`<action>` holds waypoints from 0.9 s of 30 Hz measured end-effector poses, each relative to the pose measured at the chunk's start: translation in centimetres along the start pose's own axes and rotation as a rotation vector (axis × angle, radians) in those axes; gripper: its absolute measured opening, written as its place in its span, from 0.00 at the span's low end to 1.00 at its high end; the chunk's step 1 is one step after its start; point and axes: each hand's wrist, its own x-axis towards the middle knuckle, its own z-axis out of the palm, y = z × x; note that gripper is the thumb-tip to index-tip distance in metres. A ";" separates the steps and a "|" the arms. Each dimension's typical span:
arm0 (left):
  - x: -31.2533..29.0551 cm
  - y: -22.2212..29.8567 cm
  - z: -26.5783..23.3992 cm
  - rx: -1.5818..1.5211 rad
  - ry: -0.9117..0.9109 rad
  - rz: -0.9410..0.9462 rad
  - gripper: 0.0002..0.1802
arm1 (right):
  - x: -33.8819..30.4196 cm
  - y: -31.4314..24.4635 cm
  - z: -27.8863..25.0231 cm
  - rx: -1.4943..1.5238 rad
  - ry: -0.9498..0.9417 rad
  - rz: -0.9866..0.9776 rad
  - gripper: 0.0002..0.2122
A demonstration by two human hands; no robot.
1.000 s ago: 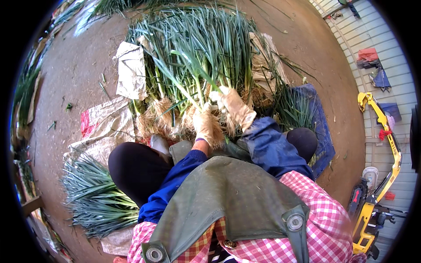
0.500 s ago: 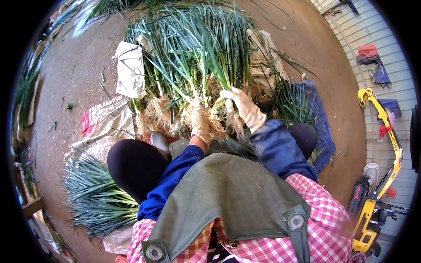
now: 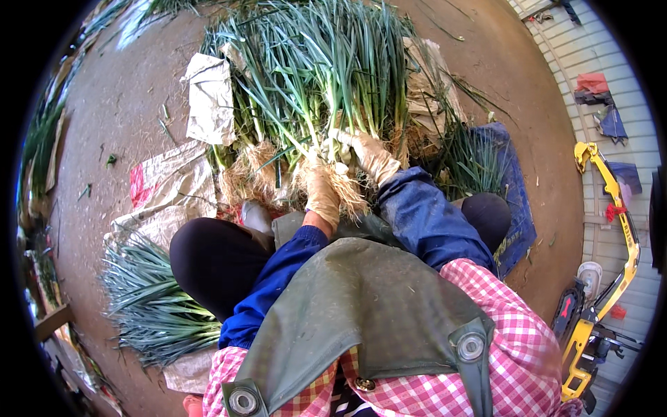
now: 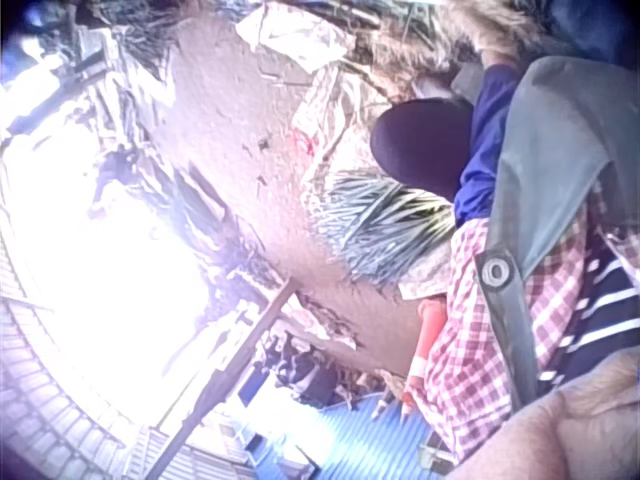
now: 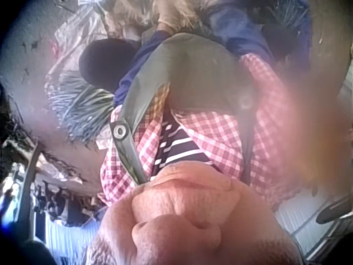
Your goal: The person peels and cleans scallions by hand, removing outer leaves and dirt, and then bundles them together on a tarp.
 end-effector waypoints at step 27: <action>-2.3 1.5 2.8 0.394 0.056 -0.082 0.11 | -7.0 -0.9 -0.3 -0.597 0.096 -0.101 0.15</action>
